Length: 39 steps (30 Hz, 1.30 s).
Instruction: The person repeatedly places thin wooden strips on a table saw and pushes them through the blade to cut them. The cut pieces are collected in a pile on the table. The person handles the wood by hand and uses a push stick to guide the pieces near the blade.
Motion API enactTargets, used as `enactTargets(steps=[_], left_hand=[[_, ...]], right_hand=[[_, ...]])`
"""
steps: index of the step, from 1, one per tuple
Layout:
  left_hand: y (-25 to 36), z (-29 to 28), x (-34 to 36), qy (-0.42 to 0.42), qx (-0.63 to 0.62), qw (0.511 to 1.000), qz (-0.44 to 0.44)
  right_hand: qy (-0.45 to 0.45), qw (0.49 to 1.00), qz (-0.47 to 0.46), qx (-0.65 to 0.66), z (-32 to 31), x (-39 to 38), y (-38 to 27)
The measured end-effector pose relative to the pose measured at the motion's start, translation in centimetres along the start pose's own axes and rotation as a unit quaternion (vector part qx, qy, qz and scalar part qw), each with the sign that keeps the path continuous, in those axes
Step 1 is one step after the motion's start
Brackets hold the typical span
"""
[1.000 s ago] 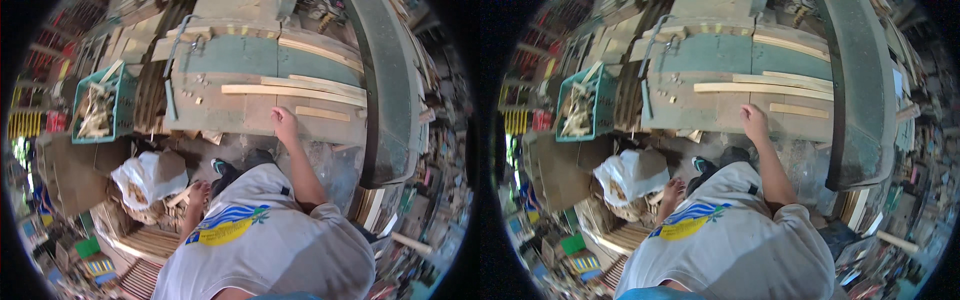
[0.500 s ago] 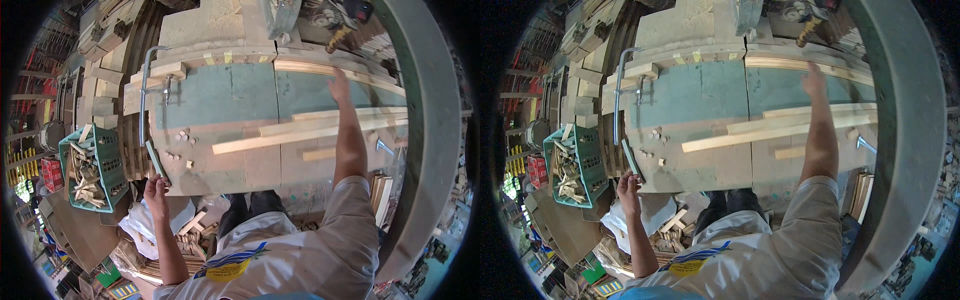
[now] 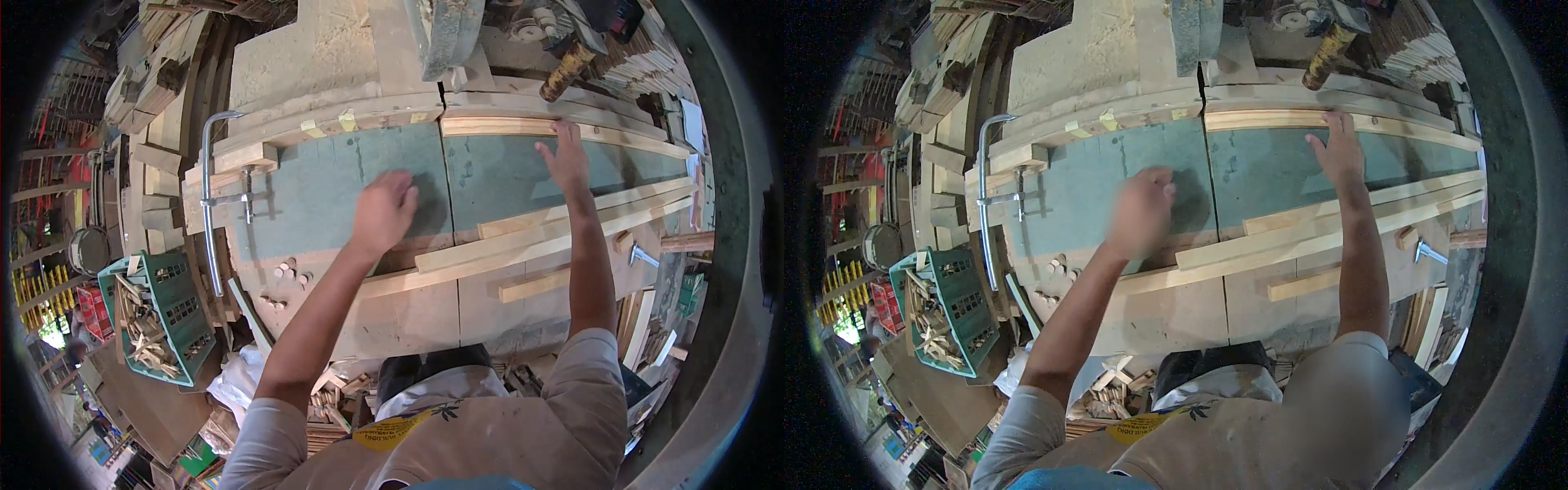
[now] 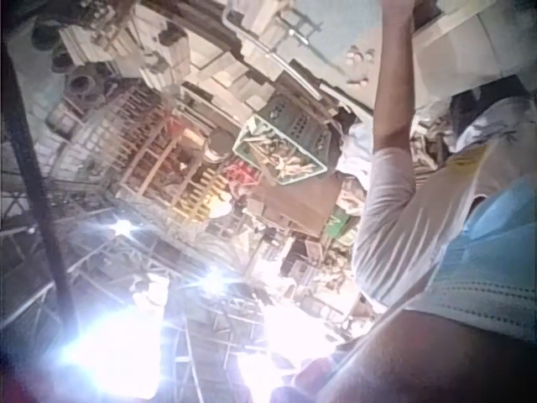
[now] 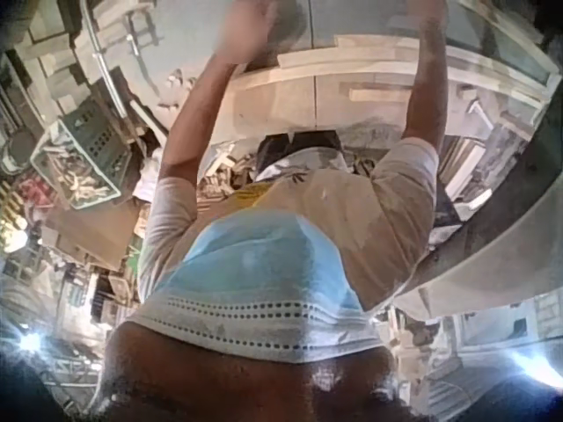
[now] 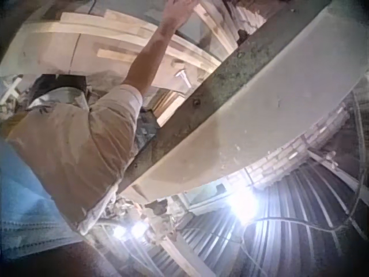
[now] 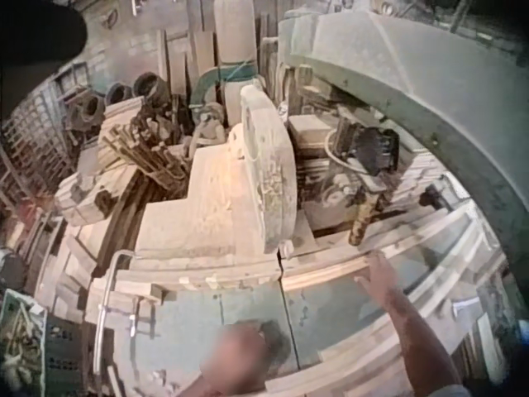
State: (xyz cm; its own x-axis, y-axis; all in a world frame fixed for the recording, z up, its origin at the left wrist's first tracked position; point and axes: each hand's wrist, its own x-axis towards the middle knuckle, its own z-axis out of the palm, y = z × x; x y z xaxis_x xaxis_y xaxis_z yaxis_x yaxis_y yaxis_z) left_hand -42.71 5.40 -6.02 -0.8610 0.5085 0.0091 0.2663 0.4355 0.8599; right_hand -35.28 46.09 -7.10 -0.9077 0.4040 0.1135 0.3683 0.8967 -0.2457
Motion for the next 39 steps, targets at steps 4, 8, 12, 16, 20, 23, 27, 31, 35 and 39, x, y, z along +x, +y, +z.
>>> enactTargets(steps=[4, 8, 12, 16, 20, 23, 27, 31, 35, 39], left_hand=[[1.1, 7.1, 5.2, 0.063, 0.085, 0.992, 0.066], [3.8, 9.0, 5.5, 0.014, 0.005, 0.998, -0.064], [3.8, 8.7, 5.8, -0.007, 0.158, 0.987, -0.02], [2.6, 7.2, 8.3, -0.037, 0.285, 0.957, 0.032], [0.5, 2.7, 6.7, -0.073, 0.344, 0.935, 0.035], [-2.0, -2.6, 4.4, -0.023, 0.347, 0.938, 0.013], [-5.4, -8.5, 2.1, 0.072, 0.394, 0.916, -0.032], [-5.7, -6.9, 1.7, 0.13, 0.384, 0.913, 0.033], [-4.1, -3.1, 4.2, 0.154, 0.343, 0.918, 0.123], [-4.9, -1.9, 6.0, 0.201, 0.356, 0.899, 0.158]], right_hand=[[0.019, 0.998, -0.064, 0.008, -0.3, -0.4, 0.7], [-0.024, 0.998, -0.047, 0.035, -2.1, -1.2, 0.9], [-0.058, 0.994, -0.024, 0.084, -1.6, -2.2, 1.8], [-0.029, 0.994, -0.105, 0.016, -0.3, -1.3, 8.0], [-0.103, 0.994, -0.025, 0.031, -2.8, 0.6, 10.8], [-0.011, 0.998, -0.032, -0.054, -2.2, 0.5, 17.7], [0.016, 0.992, -0.06, -0.113, -2.0, 0.7, 17.7], [0.045, 0.993, -0.016, -0.111, -0.8, 0.8, 11.6], [0.058, 0.993, 0.01, -0.101, -0.6, 0.9, 8.7], [0.083, 0.988, -0.044, -0.119, 0.1, 0.9, 6.8]])
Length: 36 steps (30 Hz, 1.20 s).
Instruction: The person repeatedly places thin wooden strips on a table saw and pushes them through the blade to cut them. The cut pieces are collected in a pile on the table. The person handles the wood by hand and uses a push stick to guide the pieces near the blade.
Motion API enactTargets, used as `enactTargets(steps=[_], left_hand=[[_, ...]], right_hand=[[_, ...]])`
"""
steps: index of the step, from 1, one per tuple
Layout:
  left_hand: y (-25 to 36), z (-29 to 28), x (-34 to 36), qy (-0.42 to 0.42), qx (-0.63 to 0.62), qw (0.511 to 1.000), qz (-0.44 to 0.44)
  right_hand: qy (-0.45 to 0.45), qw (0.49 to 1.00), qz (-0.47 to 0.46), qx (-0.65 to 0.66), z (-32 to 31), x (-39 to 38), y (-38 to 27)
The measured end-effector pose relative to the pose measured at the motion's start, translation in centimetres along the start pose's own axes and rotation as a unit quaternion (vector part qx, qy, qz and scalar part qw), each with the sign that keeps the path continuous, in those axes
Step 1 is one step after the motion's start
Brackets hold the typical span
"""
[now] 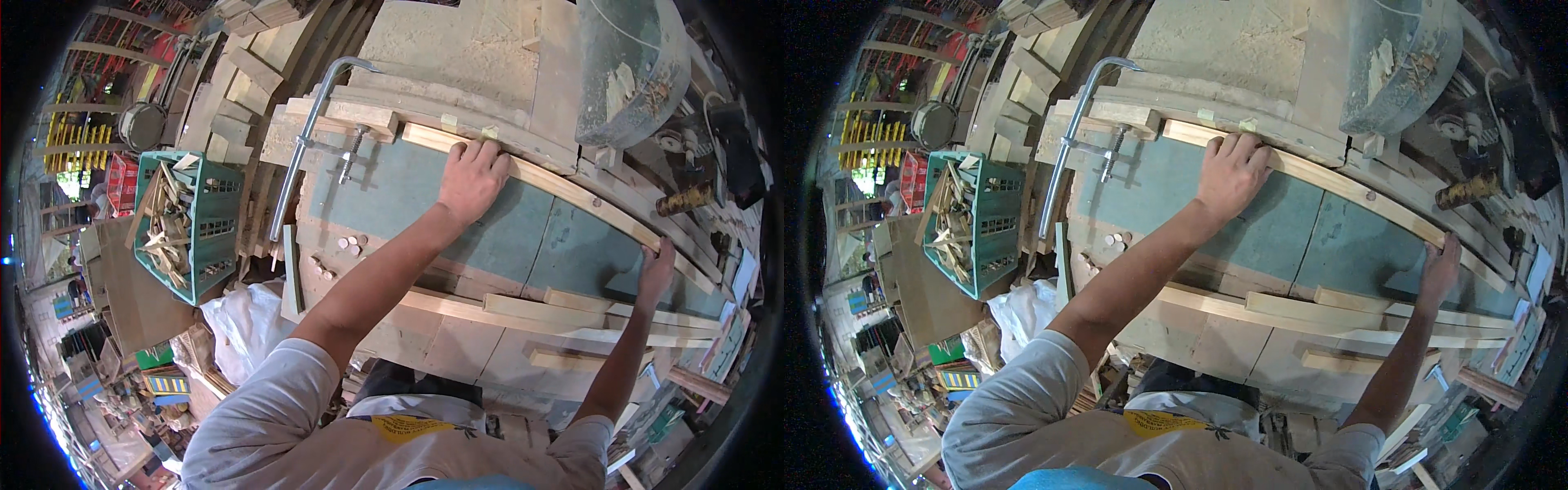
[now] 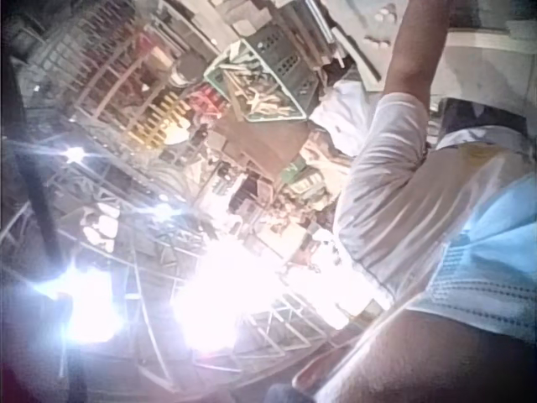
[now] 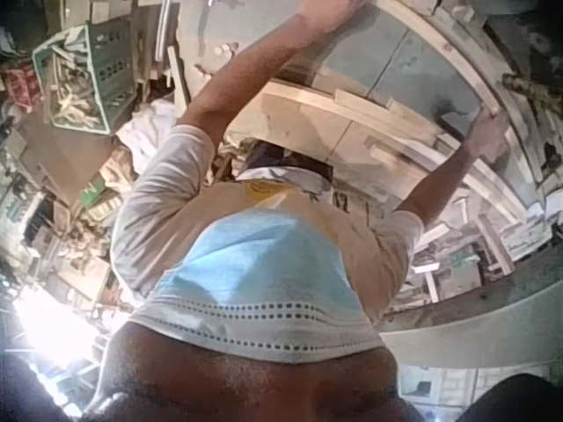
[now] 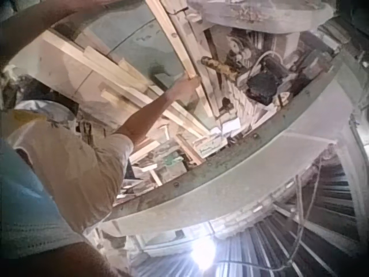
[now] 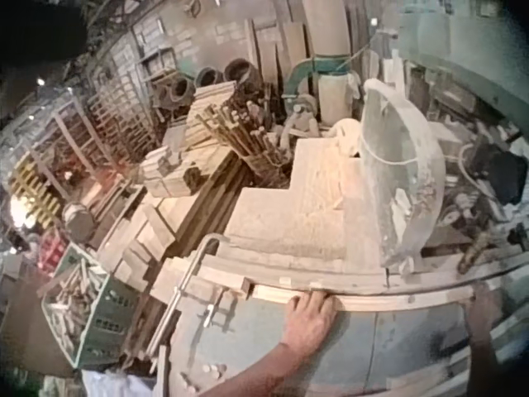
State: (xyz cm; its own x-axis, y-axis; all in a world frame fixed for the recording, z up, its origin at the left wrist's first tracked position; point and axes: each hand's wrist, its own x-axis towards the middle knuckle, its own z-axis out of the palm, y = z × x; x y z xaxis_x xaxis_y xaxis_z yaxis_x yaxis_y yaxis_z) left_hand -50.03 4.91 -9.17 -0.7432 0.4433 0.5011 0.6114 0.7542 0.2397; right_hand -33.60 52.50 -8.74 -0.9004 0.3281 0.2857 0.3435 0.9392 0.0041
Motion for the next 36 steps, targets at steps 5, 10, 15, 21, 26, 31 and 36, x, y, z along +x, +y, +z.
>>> enactTargets(steps=[5, 10, 15, 21, 26, 31, 36], left_hand=[[-1.6, -0.3, -0.4, 0.0, 0.012, 1.0, 0.003], [-2.8, -0.7, -0.2, -0.016, 0.025, 0.999, 0.013], [-2.6, -0.6, -0.2, -0.011, 0.015, 1.0, -0.006], [-1.8, -0.4, 0.0, -0.007, 0.048, 0.999, -0.013], [-1.7, -0.5, 0.2, -0.045, 0.053, 0.997, -0.028], [-1.8, -0.6, -0.1, -0.029, 0.055, 0.998, -0.014], [-2.2, -0.5, -0.3, -0.039, 0.059, 0.997, -0.013]], right_hand=[[-0.02, 0.999, 0.037, 0.013, -0.7, 0.2, -2.4], [0.018, 0.998, 0.055, 0.023, 0.4, -0.2, -2.8], [0.005, 0.999, 0.031, 0.032, -0.4, 1.0, -1.6], [0.142, 0.709, 0.122, 0.68, -8.0, 8.9, -6.7], [0.071, 0.597, 0.128, 0.789, -9.2, 13.8, -11.7], [0.132, 0.661, 0.148, 0.724, -7.4, 13.3, -12.5], [0.167, 0.696, 0.194, 0.671, -9.7, 9.9, -14.9]])
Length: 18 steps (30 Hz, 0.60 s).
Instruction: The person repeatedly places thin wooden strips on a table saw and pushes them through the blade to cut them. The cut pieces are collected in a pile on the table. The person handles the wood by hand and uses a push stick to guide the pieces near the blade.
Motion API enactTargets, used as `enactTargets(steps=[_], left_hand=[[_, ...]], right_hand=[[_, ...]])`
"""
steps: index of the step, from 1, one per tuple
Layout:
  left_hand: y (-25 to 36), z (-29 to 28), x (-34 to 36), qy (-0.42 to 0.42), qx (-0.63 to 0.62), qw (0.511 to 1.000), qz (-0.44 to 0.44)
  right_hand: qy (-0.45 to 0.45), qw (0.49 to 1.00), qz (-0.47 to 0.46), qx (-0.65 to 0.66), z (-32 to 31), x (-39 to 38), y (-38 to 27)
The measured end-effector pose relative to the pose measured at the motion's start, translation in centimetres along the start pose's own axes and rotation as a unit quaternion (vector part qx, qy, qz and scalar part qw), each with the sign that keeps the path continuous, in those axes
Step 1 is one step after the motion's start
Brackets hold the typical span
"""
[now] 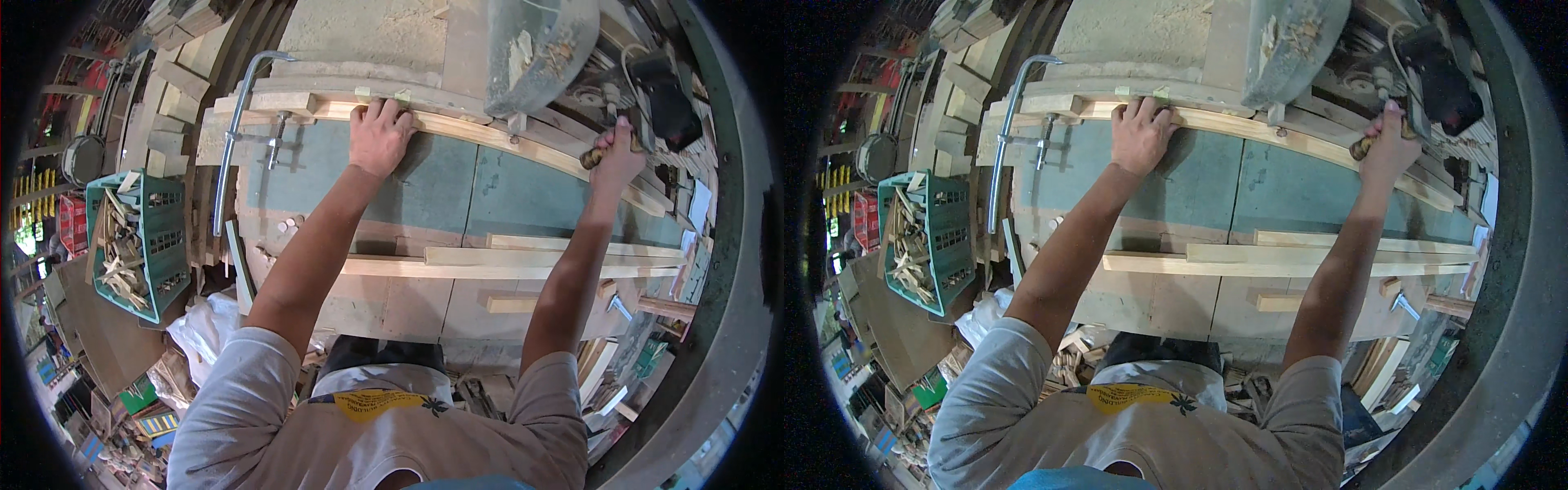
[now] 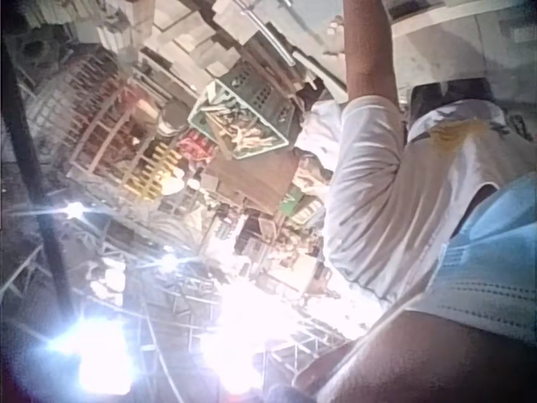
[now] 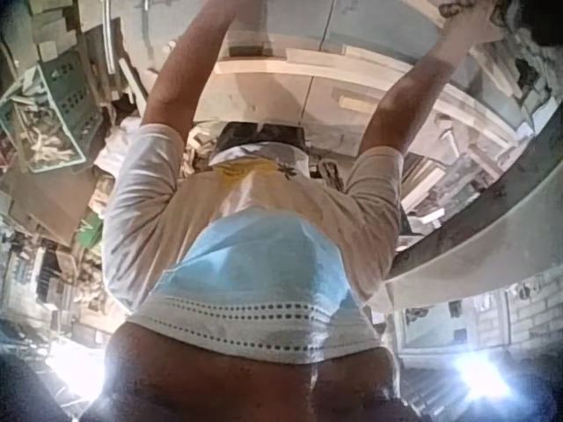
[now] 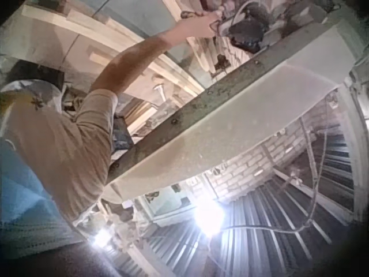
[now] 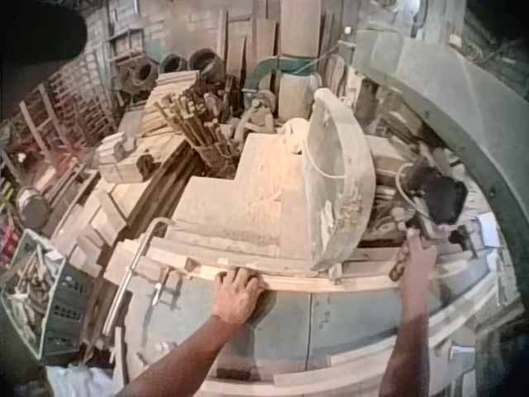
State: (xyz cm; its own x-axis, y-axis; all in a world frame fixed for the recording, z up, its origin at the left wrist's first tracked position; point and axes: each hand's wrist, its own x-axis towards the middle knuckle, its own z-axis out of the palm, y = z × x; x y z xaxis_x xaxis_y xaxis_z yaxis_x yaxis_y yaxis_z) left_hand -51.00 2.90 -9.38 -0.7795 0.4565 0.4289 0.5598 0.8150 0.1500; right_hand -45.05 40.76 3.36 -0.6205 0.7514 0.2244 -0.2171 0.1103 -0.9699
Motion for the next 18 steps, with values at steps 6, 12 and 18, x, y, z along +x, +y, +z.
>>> enactTargets(steps=[6, 12, 18], left_hand=[[0.1, 0.3, -0.1, 0.006, -0.034, 0.999, -0.006], [0.0, 0.1, 0.0, -0.007, -0.022, 1.0, -0.006], [-0.3, 0.4, -0.1, 0.013, -0.017, 1.0, 0.0]], right_hand=[[0.063, 0.997, 0.027, -0.042, -1.4, -4.7, -2.5], [0.074, 0.996, 0.025, -0.05, -3.6, -8.3, -3.3], [0.102, 0.994, 0.017, -0.045, -4.8, -11.2, -4.3]])
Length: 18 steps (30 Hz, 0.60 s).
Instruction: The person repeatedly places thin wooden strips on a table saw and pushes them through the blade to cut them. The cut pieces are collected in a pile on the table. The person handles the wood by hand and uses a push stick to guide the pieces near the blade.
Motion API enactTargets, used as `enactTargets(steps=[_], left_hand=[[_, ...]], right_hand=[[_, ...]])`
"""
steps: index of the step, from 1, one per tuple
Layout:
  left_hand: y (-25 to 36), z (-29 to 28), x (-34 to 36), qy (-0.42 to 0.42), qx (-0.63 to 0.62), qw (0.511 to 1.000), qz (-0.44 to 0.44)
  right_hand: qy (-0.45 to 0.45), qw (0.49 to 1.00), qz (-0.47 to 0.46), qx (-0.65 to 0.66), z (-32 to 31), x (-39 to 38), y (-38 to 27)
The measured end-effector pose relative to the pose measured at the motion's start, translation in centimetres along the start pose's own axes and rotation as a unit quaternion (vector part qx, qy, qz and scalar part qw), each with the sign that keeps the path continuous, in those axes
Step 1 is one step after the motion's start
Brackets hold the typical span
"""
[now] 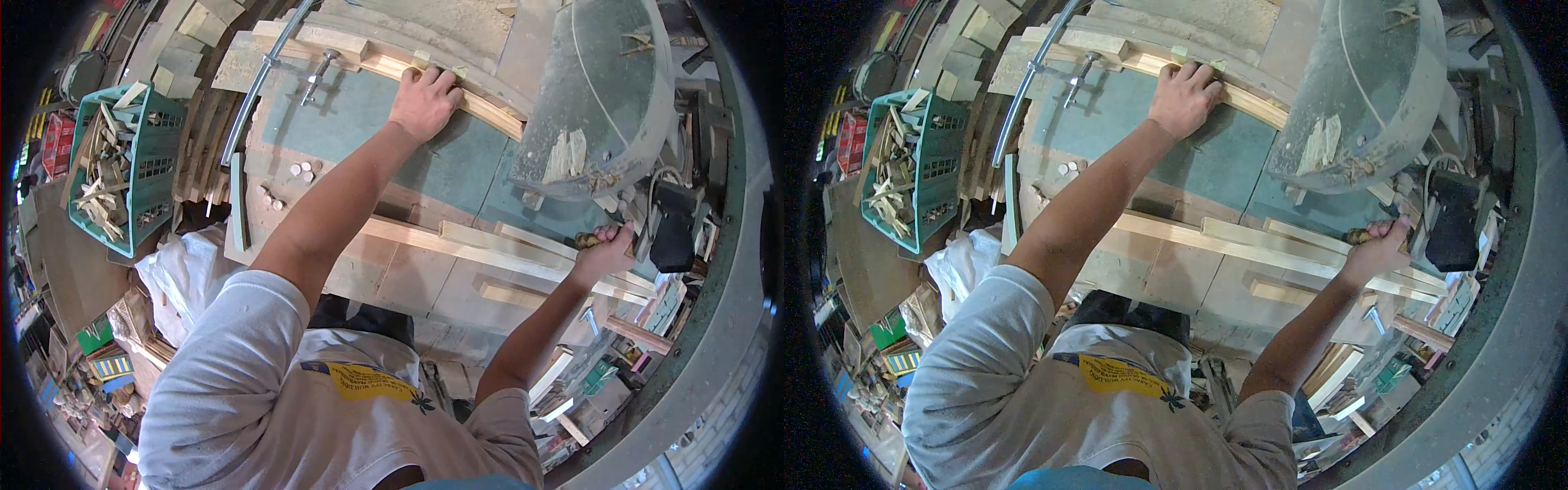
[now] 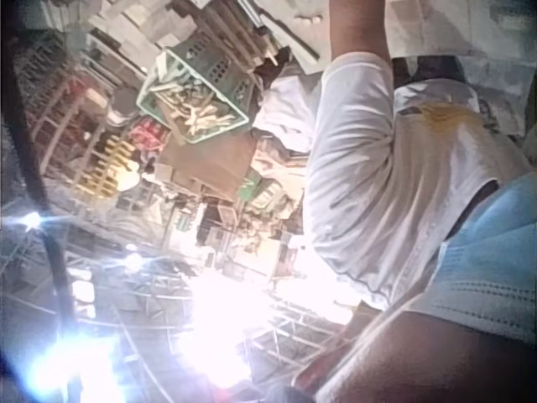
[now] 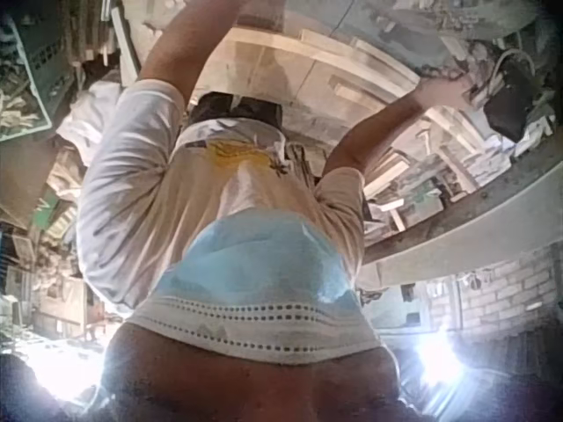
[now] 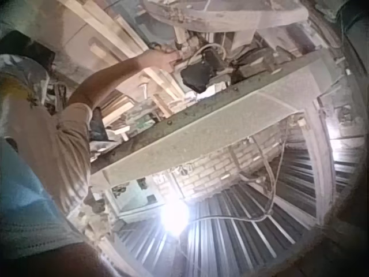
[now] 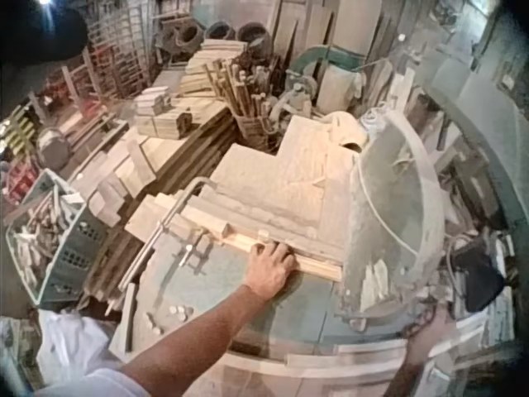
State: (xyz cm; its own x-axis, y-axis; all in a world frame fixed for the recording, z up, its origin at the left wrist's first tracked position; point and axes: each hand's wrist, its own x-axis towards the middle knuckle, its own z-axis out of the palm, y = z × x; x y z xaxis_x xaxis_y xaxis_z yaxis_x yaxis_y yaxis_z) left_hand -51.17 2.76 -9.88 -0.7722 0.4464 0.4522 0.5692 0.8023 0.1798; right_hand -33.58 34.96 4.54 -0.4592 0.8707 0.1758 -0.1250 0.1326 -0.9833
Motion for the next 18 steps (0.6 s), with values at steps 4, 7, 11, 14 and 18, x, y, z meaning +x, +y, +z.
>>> enactTargets(steps=[4, 7, 11, 14, 18], left_hand=[[0.0, 0.0, 0.0, -0.014, 0.0, 1.0, 0.0], [0.0, 0.1, 0.1, -0.021, 0.006, 1.0, 0.0], [0.3, -0.3, 0.1, -0.022, 0.008, 1.0, -0.006], [0.1, -0.2, 0.0, -0.016, 0.0, 1.0, -0.006], [-0.1, -0.2, 0.0, -0.025, 0.008, 1.0, -0.004]], right_hand=[[0.023, 1.0, 0.0, -0.015, -1.7, -1.4, -0.1], [0.02, 1.0, 0.007, -0.009, -3.0, -2.4, -0.2], [0.009, 0.999, 0.035, 0.003, -5.1, -3.5, -0.3], [0.021, 0.999, 0.045, -0.005, -5.9, -4.8, -0.5], [0.018, 0.999, 0.026, -0.021, -6.1, -5.4, -0.8]])
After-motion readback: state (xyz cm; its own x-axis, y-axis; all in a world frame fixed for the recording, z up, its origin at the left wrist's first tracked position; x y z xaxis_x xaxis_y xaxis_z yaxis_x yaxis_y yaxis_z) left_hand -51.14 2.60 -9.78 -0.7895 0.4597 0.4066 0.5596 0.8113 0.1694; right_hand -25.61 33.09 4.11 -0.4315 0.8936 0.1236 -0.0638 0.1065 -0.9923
